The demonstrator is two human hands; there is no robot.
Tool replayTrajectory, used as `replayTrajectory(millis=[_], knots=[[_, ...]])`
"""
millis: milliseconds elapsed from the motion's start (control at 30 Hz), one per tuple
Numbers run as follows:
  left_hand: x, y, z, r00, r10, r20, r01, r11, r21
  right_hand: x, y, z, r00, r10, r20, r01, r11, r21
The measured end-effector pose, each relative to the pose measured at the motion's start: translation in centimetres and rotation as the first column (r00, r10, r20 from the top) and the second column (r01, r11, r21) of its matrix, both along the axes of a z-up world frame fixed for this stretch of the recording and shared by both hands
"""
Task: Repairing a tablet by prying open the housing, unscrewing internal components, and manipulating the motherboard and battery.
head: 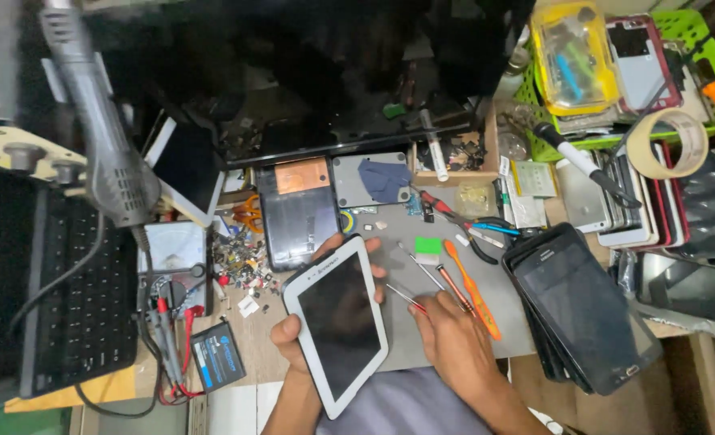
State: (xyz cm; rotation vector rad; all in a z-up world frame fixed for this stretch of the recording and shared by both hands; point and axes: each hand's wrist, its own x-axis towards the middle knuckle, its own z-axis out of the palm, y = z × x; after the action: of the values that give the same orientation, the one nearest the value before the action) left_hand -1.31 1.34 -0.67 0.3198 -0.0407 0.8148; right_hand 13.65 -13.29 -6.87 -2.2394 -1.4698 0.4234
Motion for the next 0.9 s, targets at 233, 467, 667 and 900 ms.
replayTrajectory(millis=[233, 467, 667, 900], knots=[[-0.1, -0.4, -0.5, 0.993, -0.119, 0.023, 0.118, 0.993, 0.028, -0.9, 1.4, 0.5, 0.984, 0.004, 0.179, -0.029, 0.99, 0.141], [-0.1, -0.5, -0.8, 0.965, -0.101, -0.243, 0.169, 0.945, 0.279, 0.6, 2.2, 8.2, 0.962, 0.124, -0.243, 0.06, 0.772, 0.632], [0.8, -0.3, 0.6, 0.955, -0.033, -0.296, 0.172, 0.872, 0.457, 0.1, 3.5, 9.6, 0.884, 0.445, -0.141, -0.093, 0.464, 0.881], [0.7, -0.1, 0.8, 0.921, -0.019, -0.389, 0.221, 0.848, 0.482, 1.7, 4.4, 7.6, 0.974, 0.226, -0.016, -0.123, 0.587, 0.8]])
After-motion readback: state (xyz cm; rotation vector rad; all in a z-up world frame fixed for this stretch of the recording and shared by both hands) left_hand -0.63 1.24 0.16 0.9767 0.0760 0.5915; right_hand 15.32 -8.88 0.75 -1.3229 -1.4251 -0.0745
